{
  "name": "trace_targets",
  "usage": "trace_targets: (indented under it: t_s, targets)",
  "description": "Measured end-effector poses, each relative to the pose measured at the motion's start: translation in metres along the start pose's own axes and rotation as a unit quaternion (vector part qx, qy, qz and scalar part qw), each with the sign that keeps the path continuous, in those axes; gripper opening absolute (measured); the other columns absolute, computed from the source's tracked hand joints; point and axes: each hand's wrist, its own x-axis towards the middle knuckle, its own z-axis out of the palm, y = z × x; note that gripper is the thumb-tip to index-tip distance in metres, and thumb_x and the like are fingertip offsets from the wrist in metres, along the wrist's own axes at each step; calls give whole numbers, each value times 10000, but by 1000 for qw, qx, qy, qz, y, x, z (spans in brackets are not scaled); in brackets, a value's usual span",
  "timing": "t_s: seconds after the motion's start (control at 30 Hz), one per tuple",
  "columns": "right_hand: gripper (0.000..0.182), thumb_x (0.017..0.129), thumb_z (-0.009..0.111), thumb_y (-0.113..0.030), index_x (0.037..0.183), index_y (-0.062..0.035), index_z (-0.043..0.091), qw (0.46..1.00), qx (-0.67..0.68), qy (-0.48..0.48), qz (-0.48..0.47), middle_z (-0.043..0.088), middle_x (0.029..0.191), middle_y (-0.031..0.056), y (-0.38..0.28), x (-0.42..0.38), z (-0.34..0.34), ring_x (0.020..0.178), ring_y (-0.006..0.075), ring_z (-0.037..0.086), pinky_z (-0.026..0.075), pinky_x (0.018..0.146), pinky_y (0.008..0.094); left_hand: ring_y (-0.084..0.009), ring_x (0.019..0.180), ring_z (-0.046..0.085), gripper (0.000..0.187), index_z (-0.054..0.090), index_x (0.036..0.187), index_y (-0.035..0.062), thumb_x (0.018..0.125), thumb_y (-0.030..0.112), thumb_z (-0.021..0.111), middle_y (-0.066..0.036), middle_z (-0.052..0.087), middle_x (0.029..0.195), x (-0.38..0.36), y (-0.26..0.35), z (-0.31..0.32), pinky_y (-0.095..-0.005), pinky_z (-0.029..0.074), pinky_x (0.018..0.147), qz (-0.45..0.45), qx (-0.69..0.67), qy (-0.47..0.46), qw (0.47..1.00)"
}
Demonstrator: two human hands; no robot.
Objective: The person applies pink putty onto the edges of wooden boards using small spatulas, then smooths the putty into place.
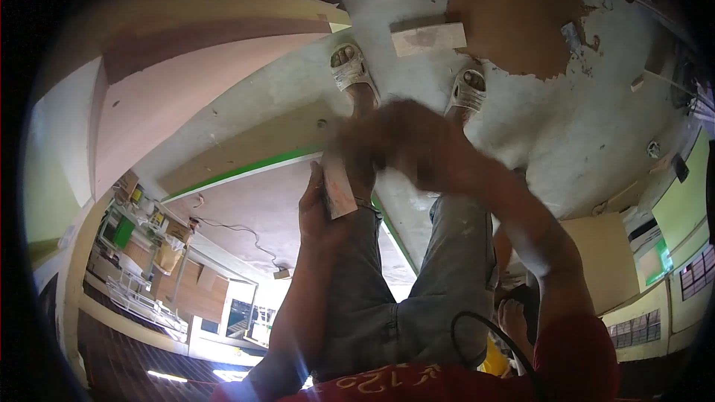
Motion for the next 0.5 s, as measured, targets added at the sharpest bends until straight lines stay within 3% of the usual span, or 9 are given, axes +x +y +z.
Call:
trace_targets:
  t_s: [0.1,0.13,0.17,0.2,0.27,0.4,0.43,0.47,0.5]
  targets:
    - [465,827,676,-306,1285,-356,612,965,-125,-73,-219,498,1442,-19,-33,-38,10,1350,275,425,386,1099,518,-214,1113,610,499,477,1363,31,1056,420,409,-142,601,1245,-10,35,25,-367,506,974,-48,113,-68,990]
    - [488,810,675,-337,1283,-423,595,956,-184,-82,-215,495,1440,-17,-37,-43,15,1341,284,422,410,1070,512,-209,1101,615,500,481,1356,29,1054,421,414,-141,604,1233,-9,21,15,-366,514,957,-91,-155,-102,978]
    - [484,811,673,-344,1280,-433,593,953,-219,-73,-198,494,1439,-22,-31,-49,18,1341,280,420,413,1063,510,-203,1089,621,500,485,1348,26,1051,423,419,-139,606,1221,-8,13,10,-365,522,941,-128,-411,-129,893]
    - [481,812,672,-351,1277,-442,591,948,-255,-63,-178,493,1439,-27,-20,-59,22,1340,277,418,417,1056,508,-223,1056,636,497,507,1318,18,1045,426,427,-142,616,1176,-7,24,22,-369,542,901,-91,-333,-68,936]
    - [477,820,664,-366,1279,-467,584,933,-321,-63,-147,526,1393,-36,8,-72,19,1317,279,446,420,1036,510,-180,799,652,424,519,1262,45,1053,401,423,-114,629,1119,-12,47,38,-293,549,645,-67,-340,-49,937]
    - [549,761,682,-138,1296,-225,593,905,-395,-154,-25,580,1222,53,81,-63,1,1231,281,507,361,1057,538,-116,477,487,375,520,1171,33,1071,368,385,-51,596,942,-10,35,20,-239,442,400,29,-367,-105,924]
    - [501,775,665,-91,1264,-178,595,905,-404,-129,36,578,1219,102,95,-55,4,1241,307,487,395,1035,496,-128,543,532,382,532,1174,31,1071,368,385,-59,595,944,-9,29,14,-255,491,469,21,-392,-124,911]
    - [428,816,648,-94,1239,-137,601,926,-362,-67,84,598,1168,142,105,-41,6,1187,336,524,428,991,495,-159,664,581,397,550,1174,29,1068,377,391,-73,611,969,-11,39,29,-302,522,594,-45,-391,-18,919]
    - [359,857,630,-97,1215,-97,606,940,-316,-5,132,619,1117,182,116,-25,10,1134,365,560,461,946,495,-202,830,607,415,571,1175,30,1062,394,405,-92,633,1010,-8,23,19,-364,515,752,-81,-374,-17,924]
